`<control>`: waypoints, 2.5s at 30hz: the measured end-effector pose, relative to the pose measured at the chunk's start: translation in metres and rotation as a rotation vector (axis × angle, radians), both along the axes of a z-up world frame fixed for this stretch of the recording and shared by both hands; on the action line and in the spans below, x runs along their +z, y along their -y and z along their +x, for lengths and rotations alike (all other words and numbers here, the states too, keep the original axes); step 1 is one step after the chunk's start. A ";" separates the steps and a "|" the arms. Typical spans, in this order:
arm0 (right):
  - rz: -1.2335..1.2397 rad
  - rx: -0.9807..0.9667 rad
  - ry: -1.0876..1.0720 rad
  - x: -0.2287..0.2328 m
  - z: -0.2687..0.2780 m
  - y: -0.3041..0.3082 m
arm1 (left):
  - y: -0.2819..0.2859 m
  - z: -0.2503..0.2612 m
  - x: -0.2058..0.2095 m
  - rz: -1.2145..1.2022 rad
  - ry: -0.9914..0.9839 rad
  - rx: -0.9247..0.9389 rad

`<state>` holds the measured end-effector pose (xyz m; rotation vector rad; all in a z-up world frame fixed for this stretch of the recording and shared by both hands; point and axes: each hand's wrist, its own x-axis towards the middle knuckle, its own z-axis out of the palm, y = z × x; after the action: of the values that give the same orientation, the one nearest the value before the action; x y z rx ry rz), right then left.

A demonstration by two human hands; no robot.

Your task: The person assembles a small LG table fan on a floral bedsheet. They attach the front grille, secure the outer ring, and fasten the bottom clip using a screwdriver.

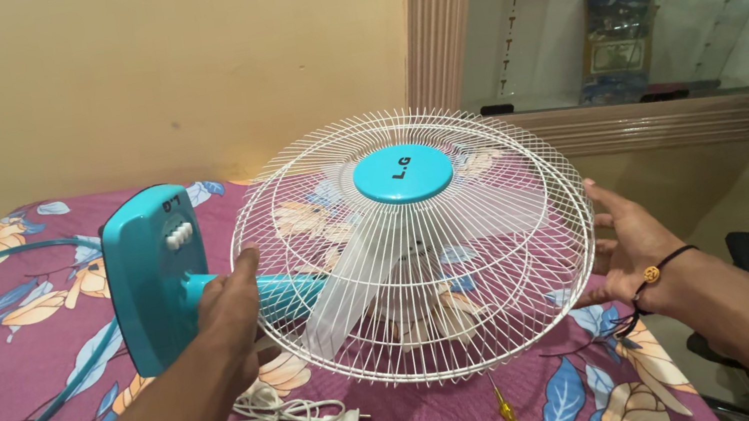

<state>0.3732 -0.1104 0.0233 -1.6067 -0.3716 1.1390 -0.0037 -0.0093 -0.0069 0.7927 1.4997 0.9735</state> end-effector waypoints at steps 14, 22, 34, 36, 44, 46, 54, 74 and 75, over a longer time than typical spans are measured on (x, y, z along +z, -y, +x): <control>0.171 -0.114 0.964 0.029 -0.021 -0.009 | -0.005 0.020 0.016 0.263 -0.434 0.297; 0.441 0.092 1.213 0.026 -0.073 -0.005 | 0.022 0.024 0.039 0.503 -0.563 0.249; 0.418 0.181 1.428 0.025 -0.096 0.004 | 0.059 -0.031 0.057 0.502 -0.415 0.132; 0.457 0.192 1.556 0.024 -0.097 0.010 | 0.068 -0.042 0.057 0.549 -0.324 0.103; 0.490 0.113 1.496 0.018 -0.165 0.078 | 0.131 -0.132 0.039 0.495 -0.202 -0.024; 0.517 0.130 1.513 0.015 -0.189 0.089 | 0.144 -0.156 0.035 0.494 -0.144 -0.033; 0.523 0.241 1.394 -0.017 -0.291 0.122 | 0.203 -0.243 0.029 0.317 -0.225 0.012; 0.385 0.646 0.619 -0.093 -0.375 0.034 | 0.195 -0.334 0.012 0.175 -0.324 0.162; 0.358 0.663 0.540 -0.096 -0.376 0.023 | 0.187 -0.334 0.009 0.158 -0.330 0.160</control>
<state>-0.0031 -0.1336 -0.0727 -1.4791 -1.4616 1.0036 -0.3372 -0.1962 0.0025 0.9950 1.8078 1.1311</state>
